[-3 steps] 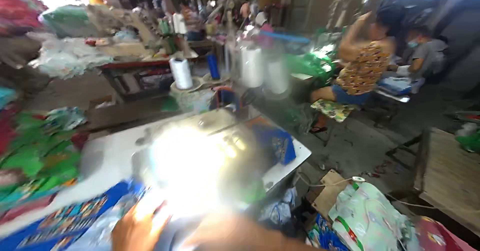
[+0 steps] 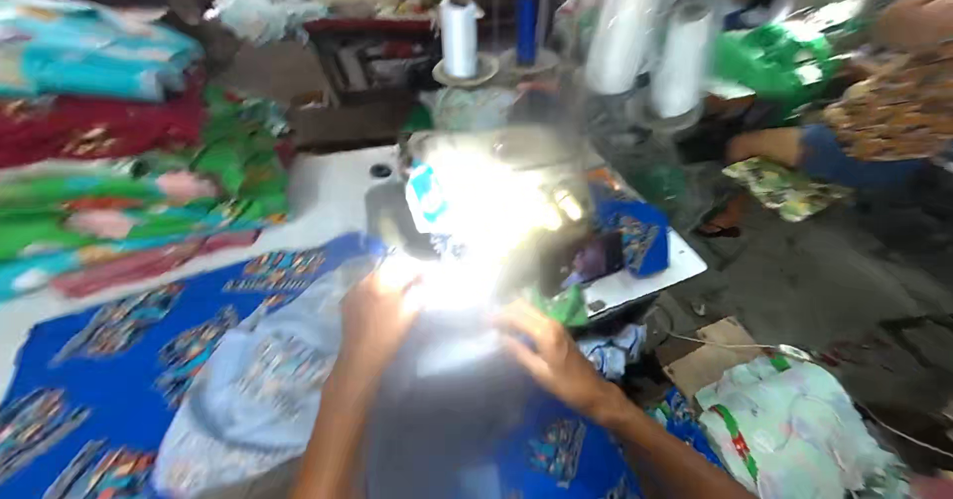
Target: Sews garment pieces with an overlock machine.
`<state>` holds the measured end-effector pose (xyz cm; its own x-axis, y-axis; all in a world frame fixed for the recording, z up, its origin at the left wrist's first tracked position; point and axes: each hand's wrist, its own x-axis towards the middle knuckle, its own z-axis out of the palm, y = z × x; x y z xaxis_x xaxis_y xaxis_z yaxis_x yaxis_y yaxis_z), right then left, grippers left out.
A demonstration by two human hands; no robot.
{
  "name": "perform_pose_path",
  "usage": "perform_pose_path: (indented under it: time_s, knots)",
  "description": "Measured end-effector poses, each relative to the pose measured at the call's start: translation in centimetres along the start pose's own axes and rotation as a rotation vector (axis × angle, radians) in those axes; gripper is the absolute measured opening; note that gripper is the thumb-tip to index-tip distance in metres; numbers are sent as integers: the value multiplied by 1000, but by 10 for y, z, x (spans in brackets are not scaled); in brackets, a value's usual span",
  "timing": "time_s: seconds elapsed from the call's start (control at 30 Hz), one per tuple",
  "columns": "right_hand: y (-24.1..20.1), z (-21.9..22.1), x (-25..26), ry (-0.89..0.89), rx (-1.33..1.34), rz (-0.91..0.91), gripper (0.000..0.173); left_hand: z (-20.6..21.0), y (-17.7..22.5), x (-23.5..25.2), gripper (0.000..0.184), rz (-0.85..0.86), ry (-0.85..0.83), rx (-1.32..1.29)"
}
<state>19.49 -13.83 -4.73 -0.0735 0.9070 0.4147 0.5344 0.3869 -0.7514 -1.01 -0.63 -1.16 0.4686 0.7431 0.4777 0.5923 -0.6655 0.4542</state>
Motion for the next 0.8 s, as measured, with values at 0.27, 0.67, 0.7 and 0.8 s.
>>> perform_pose_path:
  time_s: [0.27,0.67,0.7,0.8]
  knots:
    - [13,27,16,232,1,220,35,-5,12,3,7,58,-38,-21]
    - [18,45,20,254,401,362,17,4,4,14,10,-2,-21,0]
    - [17,45,20,252,439,374,17,4,5,14,10,-11,-24,0]
    - [13,41,20,234,532,386,21,4,5,15,10,-7,-22,8]
